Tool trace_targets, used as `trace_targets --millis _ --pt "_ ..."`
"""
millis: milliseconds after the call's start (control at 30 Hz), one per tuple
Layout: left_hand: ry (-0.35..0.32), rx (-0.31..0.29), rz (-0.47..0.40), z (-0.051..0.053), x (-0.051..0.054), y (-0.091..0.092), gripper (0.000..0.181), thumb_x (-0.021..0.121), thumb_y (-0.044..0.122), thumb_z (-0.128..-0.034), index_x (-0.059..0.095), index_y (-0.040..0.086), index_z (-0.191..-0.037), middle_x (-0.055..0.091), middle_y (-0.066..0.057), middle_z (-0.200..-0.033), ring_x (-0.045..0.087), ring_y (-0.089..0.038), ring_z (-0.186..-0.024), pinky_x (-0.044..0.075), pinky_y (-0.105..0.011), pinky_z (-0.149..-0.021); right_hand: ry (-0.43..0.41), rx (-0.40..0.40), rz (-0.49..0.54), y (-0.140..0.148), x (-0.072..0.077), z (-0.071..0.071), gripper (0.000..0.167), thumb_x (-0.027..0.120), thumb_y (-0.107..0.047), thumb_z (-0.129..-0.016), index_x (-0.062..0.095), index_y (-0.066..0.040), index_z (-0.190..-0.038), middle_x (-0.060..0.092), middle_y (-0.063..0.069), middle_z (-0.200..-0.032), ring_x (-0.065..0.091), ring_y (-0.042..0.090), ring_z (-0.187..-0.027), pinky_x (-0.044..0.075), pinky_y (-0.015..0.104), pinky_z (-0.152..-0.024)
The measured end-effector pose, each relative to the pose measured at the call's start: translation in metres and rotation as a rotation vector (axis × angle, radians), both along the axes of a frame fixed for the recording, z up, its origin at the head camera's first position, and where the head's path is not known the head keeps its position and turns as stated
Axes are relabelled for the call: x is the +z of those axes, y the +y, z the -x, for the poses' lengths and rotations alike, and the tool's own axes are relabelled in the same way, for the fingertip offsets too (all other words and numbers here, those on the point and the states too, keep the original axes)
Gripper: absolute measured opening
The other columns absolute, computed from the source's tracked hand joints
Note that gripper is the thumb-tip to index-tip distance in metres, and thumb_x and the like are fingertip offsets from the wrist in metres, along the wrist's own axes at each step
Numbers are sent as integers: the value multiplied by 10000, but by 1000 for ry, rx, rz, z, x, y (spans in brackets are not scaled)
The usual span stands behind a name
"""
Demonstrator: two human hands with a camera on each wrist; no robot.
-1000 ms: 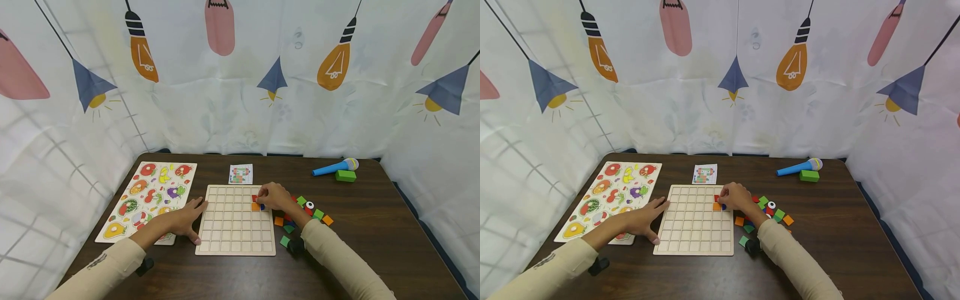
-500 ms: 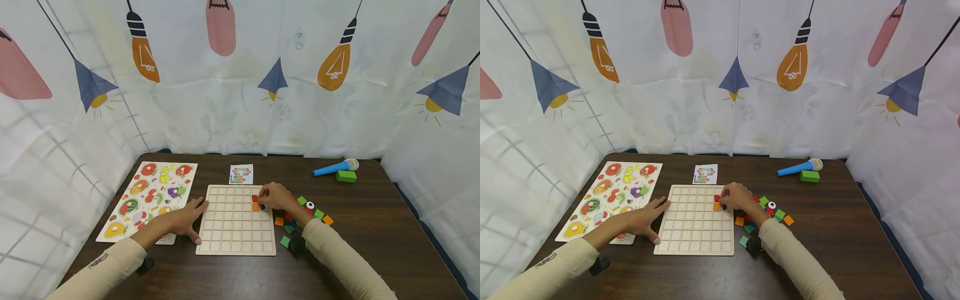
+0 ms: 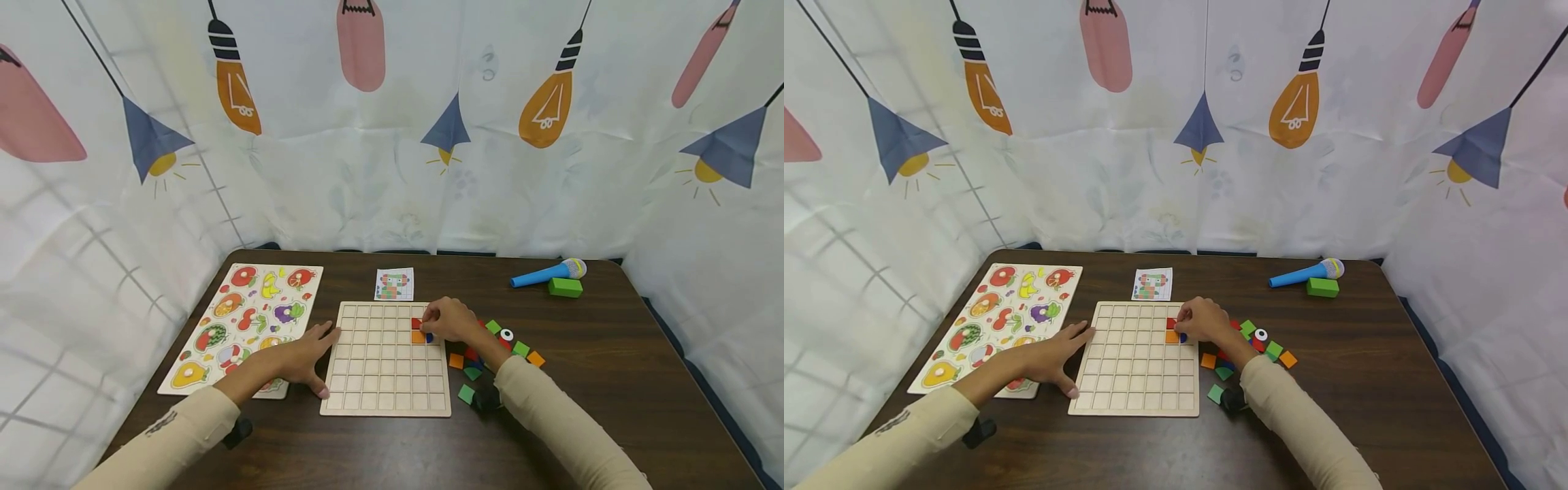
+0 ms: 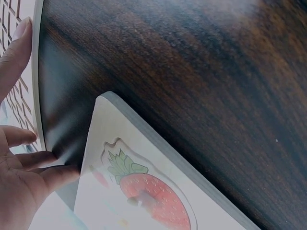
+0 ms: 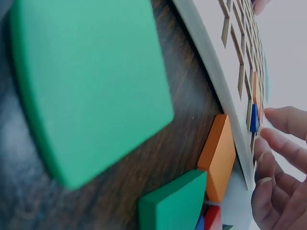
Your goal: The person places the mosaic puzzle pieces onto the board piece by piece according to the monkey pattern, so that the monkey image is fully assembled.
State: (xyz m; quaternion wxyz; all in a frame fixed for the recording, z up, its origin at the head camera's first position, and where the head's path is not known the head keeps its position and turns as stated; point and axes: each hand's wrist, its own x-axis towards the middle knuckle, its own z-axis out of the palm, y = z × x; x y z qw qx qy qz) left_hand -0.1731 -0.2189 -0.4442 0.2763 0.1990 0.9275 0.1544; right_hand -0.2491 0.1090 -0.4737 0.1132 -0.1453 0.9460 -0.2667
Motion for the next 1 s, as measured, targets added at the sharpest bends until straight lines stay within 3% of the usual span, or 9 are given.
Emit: trace_targets --millis 233,467,767,1000 --pt "2 -1 -2 1 -3 0 1221 894 457 -707 180 21 -1596 93 -273 -1653 112 -491 -1519 306 -630 -1136 25 71 106 14 -1 -2 99 737 -290 -915 755 -193 -913 641 -63 -777 541 127 -696 437 287 -633" --pt "12 5 -7 1 -2 -1 1206 899 437 -708 194 16 -1592 111 -272 -1650 127 -488 -1518 310 -625 -1135 91 155 246 47 -3 1 121 689 -240 -959 753 -147 -1000 671 -31 -863 571 127 -724 502 291 -657" --pt "14 3 -1 1 -3 -2 1206 897 440 -710 192 11 -1590 115 -273 -1648 130 -486 -1518 302 -625 -1140 91 102 252 93 5 0 163 695 -252 -962 754 -134 -1057 689 -1 -937 589 162 -748 524 304 -668" --pt "10 9 3 1 -3 -2 1203 900 436 -709 195 16 -1590 121 -269 -1648 134 -484 -1517 304 -629 -1137 88 74 206 124 1 -2 210 701 -261 -957 746 -116 -1102 707 31 -1038 573 143 -742 511 290 -665"
